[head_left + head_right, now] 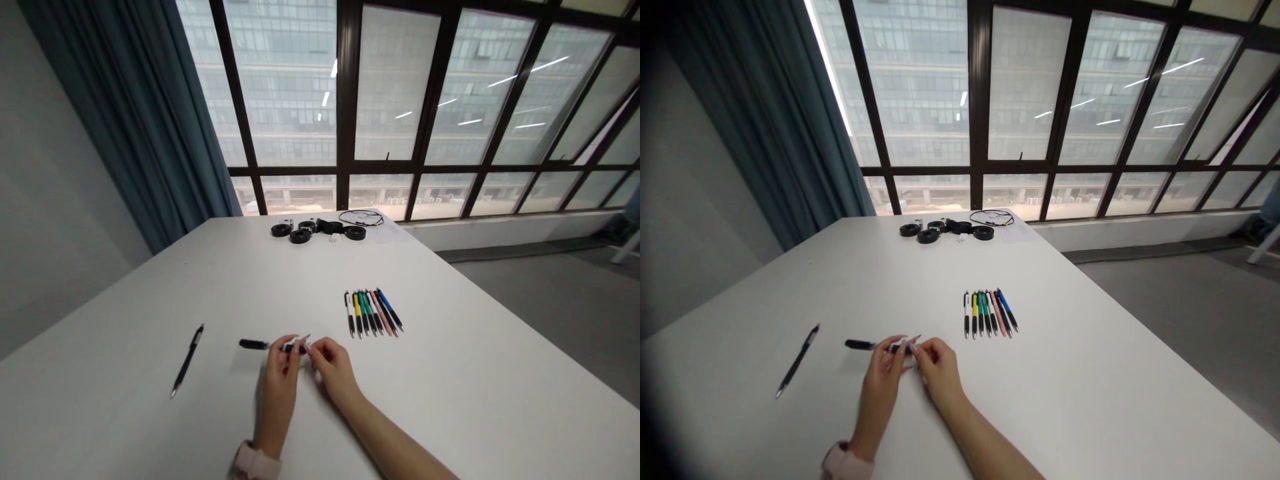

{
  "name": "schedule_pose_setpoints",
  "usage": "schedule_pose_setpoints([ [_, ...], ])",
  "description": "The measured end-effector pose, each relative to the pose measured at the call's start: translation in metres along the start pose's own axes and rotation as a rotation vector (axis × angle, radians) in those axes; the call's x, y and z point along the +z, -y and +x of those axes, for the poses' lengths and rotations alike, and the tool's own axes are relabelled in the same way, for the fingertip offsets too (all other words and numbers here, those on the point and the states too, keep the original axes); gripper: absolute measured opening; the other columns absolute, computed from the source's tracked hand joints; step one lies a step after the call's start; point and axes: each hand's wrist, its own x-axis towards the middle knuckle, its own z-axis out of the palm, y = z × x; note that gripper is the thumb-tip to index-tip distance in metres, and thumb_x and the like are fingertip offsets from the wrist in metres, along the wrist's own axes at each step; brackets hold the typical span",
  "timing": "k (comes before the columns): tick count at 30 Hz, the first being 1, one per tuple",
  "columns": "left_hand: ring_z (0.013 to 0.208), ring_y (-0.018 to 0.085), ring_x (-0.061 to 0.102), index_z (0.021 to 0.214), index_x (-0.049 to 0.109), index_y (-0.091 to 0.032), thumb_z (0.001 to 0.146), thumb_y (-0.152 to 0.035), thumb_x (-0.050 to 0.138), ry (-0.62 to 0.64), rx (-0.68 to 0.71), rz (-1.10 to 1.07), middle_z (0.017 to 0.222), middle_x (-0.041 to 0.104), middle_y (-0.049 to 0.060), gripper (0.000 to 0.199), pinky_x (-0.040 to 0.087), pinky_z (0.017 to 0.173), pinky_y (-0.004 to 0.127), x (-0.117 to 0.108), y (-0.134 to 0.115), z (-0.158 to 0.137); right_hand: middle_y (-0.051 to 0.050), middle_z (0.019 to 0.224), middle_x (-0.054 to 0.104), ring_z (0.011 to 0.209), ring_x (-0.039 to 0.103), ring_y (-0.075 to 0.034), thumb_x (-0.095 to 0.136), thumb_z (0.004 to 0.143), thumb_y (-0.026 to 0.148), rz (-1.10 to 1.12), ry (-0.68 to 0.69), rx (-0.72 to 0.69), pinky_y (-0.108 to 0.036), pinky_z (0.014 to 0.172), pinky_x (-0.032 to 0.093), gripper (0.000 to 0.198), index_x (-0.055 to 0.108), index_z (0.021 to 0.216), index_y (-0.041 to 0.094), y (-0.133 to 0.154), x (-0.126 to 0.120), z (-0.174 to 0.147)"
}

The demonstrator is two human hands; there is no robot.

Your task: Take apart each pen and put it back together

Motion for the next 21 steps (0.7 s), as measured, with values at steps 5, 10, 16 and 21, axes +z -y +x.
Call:
schedule_pose_setpoints([
  [5, 0.089, 0.024, 0.073, 0.101, 0.068, -0.023, 0.08, -0.063, 0.062, 0.037, -0.027, 0.014, 0.101, 0.076, 0.009, 0.045, 0.061, 0.07, 0.033, -0.0037, 0.0085, 0.004, 0.004, 0.057, 0.053, 0.054, 0.043, -0.012, 0.071, 0.075, 0.056, 0.012, -0.011, -0.002, -0.024, 0.051, 0.033, 0.038, 0.063, 0.069, 0.019, 0.0001, -0.0014, 0.0004],
  [10, 0.085, 0.022, 0.066, 0.104, 0.071, -0.022, 0.081, -0.06, 0.063, 0.011, 0.061, 0.094, 0.107, 0.071, 0.01, 0.045, 0.058, 0.069, 0.033, -0.0047, 0.0109, 0.0075, 0.004, 0.056, 0.056, 0.053, 0.044, -0.012, 0.073, 0.075, 0.051, 0.014, -0.032, -0.004, -0.024, 0.052, 0.035, 0.034, 0.066, 0.071, 0.018, -0.0039, -0.002, 0.0019],
  [16, 0.077, 0.021, 0.066, 0.101, 0.069, -0.022, 0.083, -0.057, 0.062, 0.002, 0.071, 0.145, 0.094, 0.072, 0.007, 0.039, 0.054, 0.067, 0.031, -0.0052, 0.0112, 0.0066, 0.001, 0.067, 0.064, 0.061, 0.055, -0.014, 0.078, 0.07, 0.048, 0.1, -0.043, -0.032, -0.026, 0.058, 0.043, 0.032, 0.066, 0.081, 0.021, -0.0065, -0.0002, 0.0036],
  [21, 0.079, 0.022, 0.068, 0.098, 0.067, -0.021, 0.082, -0.061, 0.062, -0.001, 0.017, 0.085, 0.089, 0.073, 0.007, 0.043, 0.055, 0.069, 0.032, -0.0046, 0.0114, 0.0075, -0.001, 0.072, 0.067, 0.063, 0.057, -0.015, 0.081, 0.068, 0.046, 0.125, -0.067, -0.017, -0.026, 0.059, 0.046, 0.032, 0.067, 0.08, 0.02, -0.0062, -0.0007, 0.0048],
])
